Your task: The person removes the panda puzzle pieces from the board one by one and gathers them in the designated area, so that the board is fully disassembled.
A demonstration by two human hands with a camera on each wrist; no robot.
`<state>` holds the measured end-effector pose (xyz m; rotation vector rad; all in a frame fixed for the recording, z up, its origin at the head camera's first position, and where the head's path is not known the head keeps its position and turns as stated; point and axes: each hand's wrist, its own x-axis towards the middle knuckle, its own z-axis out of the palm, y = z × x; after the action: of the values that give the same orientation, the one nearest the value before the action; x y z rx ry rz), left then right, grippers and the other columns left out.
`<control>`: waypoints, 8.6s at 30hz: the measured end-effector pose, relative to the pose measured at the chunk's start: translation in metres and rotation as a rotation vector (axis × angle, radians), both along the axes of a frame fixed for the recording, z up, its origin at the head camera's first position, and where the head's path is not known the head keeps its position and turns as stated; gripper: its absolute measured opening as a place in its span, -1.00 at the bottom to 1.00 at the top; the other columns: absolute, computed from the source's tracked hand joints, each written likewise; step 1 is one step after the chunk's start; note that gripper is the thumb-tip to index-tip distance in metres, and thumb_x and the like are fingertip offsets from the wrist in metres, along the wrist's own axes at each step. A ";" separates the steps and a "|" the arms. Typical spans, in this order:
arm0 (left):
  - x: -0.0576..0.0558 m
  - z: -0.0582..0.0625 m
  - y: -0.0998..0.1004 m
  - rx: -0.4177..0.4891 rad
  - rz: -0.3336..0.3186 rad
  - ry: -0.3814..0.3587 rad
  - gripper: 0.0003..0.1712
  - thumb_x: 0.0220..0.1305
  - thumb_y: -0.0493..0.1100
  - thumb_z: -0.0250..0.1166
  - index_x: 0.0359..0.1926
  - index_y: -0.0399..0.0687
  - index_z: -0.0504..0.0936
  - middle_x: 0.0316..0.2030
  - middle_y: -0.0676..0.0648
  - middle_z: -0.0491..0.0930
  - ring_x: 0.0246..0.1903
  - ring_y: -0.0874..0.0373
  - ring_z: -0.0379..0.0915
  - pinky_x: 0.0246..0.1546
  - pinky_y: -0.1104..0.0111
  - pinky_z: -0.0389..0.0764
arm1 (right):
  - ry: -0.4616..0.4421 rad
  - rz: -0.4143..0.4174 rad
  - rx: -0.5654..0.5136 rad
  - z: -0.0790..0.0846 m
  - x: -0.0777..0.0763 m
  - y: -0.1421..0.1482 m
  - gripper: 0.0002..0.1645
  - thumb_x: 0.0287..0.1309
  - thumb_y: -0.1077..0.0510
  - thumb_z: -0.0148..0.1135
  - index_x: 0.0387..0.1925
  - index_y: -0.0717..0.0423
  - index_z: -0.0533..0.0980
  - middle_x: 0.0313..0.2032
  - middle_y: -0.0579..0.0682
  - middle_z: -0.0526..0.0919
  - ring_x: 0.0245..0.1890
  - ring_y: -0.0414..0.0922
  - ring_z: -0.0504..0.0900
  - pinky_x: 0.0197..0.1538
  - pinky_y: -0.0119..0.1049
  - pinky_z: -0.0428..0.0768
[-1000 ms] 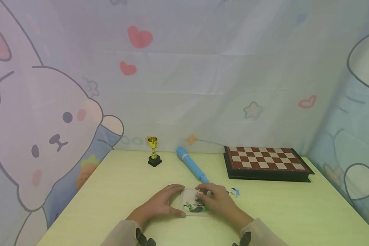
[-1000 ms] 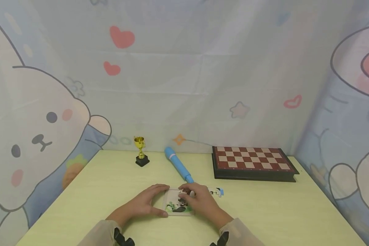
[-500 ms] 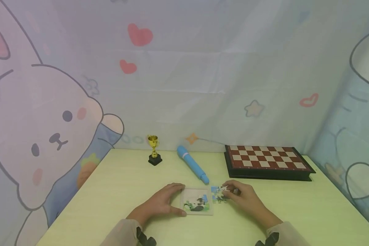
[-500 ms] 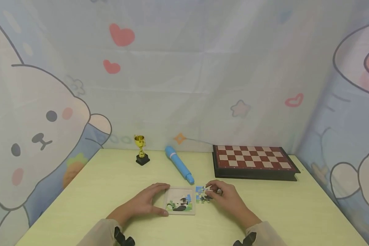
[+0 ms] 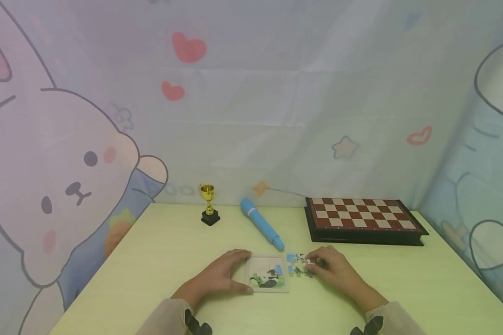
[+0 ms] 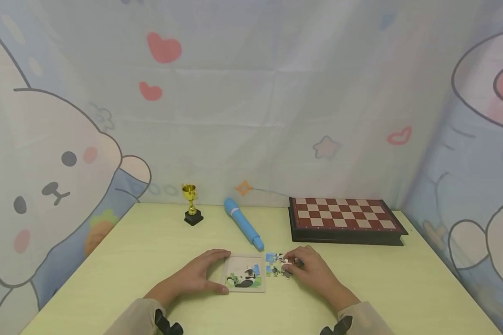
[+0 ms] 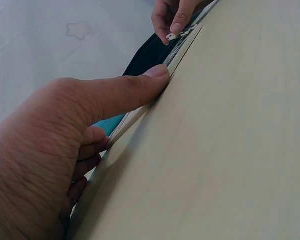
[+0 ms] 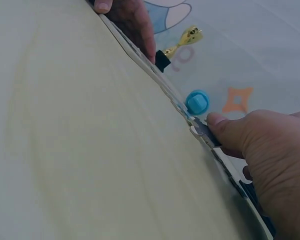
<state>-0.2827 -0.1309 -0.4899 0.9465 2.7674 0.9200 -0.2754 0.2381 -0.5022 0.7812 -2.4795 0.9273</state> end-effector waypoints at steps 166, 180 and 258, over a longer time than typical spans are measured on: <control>-0.002 -0.002 -0.003 0.005 0.009 -0.007 0.21 -0.13 0.49 0.48 0.49 0.08 0.30 0.44 0.07 0.28 0.45 0.00 0.15 0.44 -0.04 0.21 | -0.118 -0.011 0.020 -0.003 0.007 0.044 -0.89 0.22 0.09 0.41 -0.22 -0.15 0.64 -0.28 -0.31 0.60 -0.29 -0.33 0.53 -0.24 -0.41 0.61; -0.002 -0.002 -0.004 0.006 0.006 -0.018 0.20 -0.12 0.46 0.50 0.49 0.08 0.30 0.44 0.06 0.29 0.45 0.01 0.14 0.45 -0.02 0.20 | 0.168 0.054 0.034 -0.005 0.006 0.029 -0.81 0.24 0.16 0.40 -0.14 -0.14 0.66 -0.14 -0.31 0.63 -0.15 -0.27 0.53 -0.15 -0.26 0.62; -0.002 -0.003 -0.003 0.008 -0.004 -0.007 0.18 -0.10 0.50 0.45 0.49 0.12 0.30 0.42 0.12 0.30 0.43 0.05 0.17 0.43 0.00 0.25 | -0.057 0.354 -0.029 0.003 0.006 -0.131 -0.67 0.17 0.09 0.45 -0.03 0.04 0.67 -0.36 -0.25 0.62 -0.44 -0.33 0.47 -0.37 -0.51 0.53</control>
<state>-0.2845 -0.1342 -0.4924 0.9478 2.7574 0.9322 -0.2697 0.1076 -0.4988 1.2265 -2.4119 1.1135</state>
